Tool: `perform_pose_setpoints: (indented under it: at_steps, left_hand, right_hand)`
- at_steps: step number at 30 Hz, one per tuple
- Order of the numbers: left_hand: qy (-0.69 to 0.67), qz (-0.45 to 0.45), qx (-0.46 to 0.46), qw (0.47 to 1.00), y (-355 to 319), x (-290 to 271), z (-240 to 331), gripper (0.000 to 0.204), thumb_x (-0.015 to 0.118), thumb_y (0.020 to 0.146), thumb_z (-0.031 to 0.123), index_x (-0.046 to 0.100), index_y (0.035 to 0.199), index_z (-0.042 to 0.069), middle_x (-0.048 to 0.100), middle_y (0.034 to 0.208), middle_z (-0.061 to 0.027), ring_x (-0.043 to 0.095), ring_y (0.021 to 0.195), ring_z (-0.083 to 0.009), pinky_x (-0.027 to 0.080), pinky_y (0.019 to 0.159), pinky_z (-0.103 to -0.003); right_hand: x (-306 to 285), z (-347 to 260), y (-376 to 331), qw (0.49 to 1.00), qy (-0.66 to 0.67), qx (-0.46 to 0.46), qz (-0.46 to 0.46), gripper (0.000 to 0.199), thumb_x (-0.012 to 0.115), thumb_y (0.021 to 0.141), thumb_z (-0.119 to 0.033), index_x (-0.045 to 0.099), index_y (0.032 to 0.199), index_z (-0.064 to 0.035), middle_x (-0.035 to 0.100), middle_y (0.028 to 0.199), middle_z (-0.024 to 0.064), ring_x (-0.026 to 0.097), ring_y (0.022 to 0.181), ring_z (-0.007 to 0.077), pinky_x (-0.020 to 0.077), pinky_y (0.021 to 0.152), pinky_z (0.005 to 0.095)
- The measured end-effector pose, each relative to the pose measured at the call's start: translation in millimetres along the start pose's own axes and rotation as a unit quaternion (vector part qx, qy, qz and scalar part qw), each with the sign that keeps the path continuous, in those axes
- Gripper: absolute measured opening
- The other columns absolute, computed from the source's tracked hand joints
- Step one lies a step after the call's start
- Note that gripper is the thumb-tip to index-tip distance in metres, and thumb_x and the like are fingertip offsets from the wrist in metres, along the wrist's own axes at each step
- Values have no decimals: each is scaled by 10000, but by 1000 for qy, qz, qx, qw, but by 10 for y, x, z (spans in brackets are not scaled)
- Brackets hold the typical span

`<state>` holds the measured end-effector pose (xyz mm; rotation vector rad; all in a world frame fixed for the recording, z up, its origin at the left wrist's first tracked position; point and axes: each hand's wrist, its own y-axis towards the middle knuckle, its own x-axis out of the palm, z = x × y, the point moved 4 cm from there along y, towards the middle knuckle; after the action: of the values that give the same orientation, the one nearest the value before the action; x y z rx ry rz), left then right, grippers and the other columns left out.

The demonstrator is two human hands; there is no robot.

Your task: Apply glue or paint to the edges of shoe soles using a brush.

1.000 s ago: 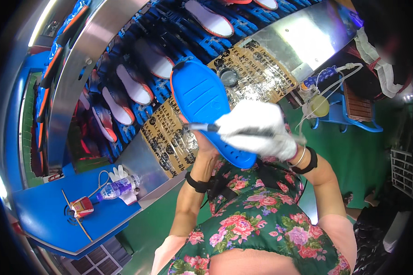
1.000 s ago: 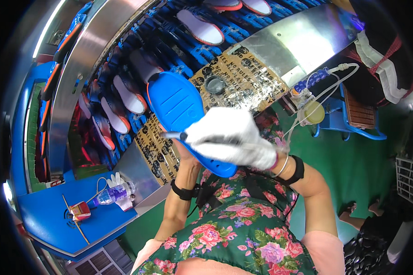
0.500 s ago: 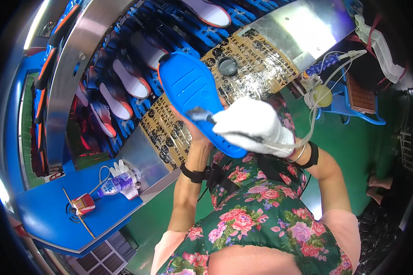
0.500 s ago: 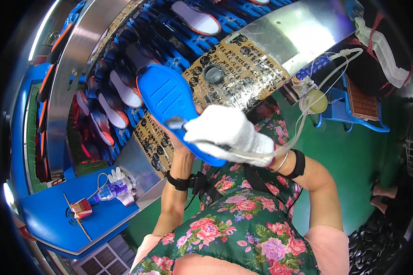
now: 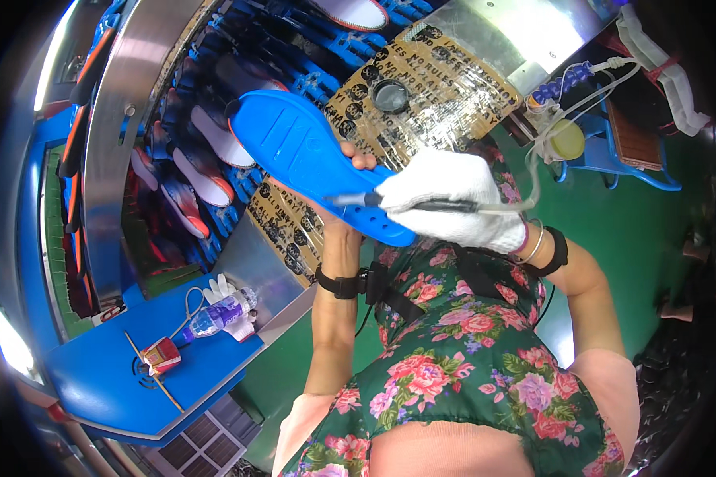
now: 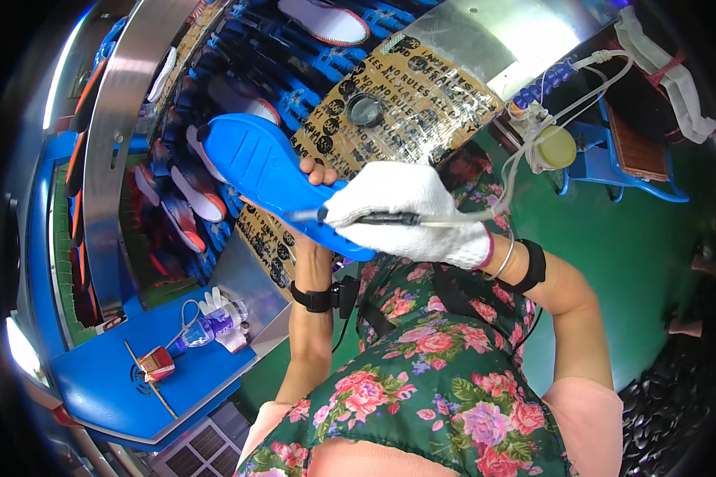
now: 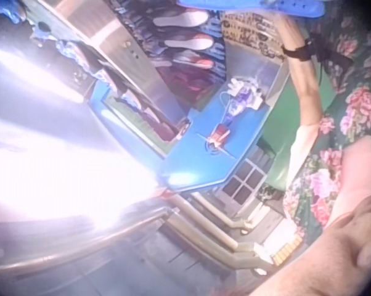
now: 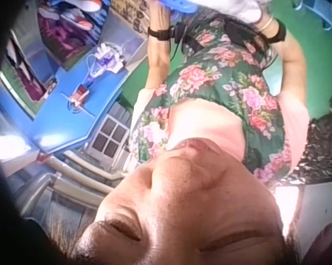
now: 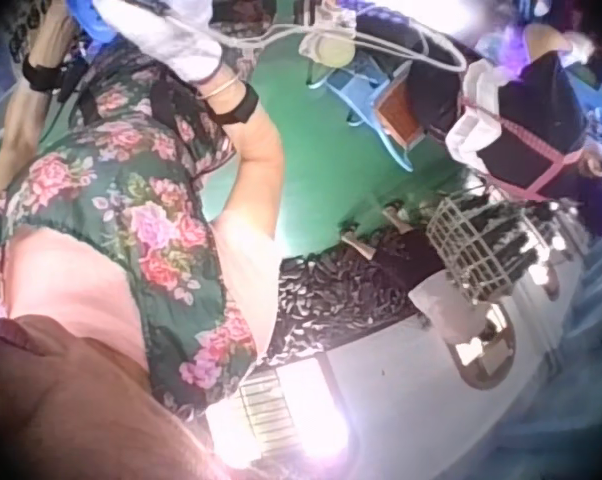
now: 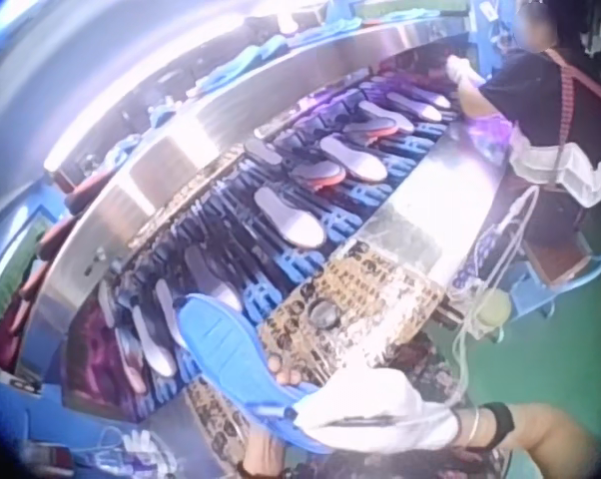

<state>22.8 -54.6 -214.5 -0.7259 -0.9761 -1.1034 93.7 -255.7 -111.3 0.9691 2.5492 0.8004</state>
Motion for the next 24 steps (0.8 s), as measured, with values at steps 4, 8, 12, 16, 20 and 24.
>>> perform_pose_setpoints:
  at_steps: [4,8,12,16,20,24]
  left_hand:
    - [16,-95,-37,995,150,1,20,1081,562,663,965,536,1168,9,662,1015,-142,587,1040,-317,487,987,-432]
    - [-52,-85,-39,994,139,-93,70,1057,633,666,918,517,1183,4,632,1017,-118,583,1036,-293,460,1032,-412]
    - [-34,-69,-12,997,125,100,90,1085,608,671,929,520,1150,-41,601,974,-100,593,944,-243,478,985,-395]
    - [0,-65,-25,998,81,128,112,1083,545,718,931,521,1176,-51,590,949,-104,597,920,-235,500,890,-377]
    - [20,-31,-65,997,55,177,143,1148,454,707,974,503,1294,-12,632,994,-160,627,845,-293,524,809,-440]
    - [42,-2,-143,989,89,111,163,1219,370,692,1016,483,1382,18,668,1028,-215,654,803,-360,553,744,-505]
  right_hand:
    - [127,-106,-102,981,-144,-124,-41,280,837,738,-63,783,1008,-110,766,1037,81,727,877,258,580,732,352]
    - [64,56,-80,996,67,14,-54,215,835,757,-69,780,961,-111,771,974,66,731,853,223,574,718,346]
    - [80,0,-155,988,-100,-105,-45,266,813,776,-48,770,1030,-115,764,994,77,718,834,240,565,715,357]
    - [164,-41,-255,996,36,-26,-81,238,844,763,-82,775,989,-105,765,960,64,720,831,233,564,699,350]
    - [109,48,-245,999,18,-19,-44,230,825,776,-69,771,998,-98,762,973,76,714,835,246,566,712,355]
    - [266,-41,-365,977,-59,-79,-189,232,764,789,-103,747,1017,-143,732,963,46,683,874,247,560,738,364]
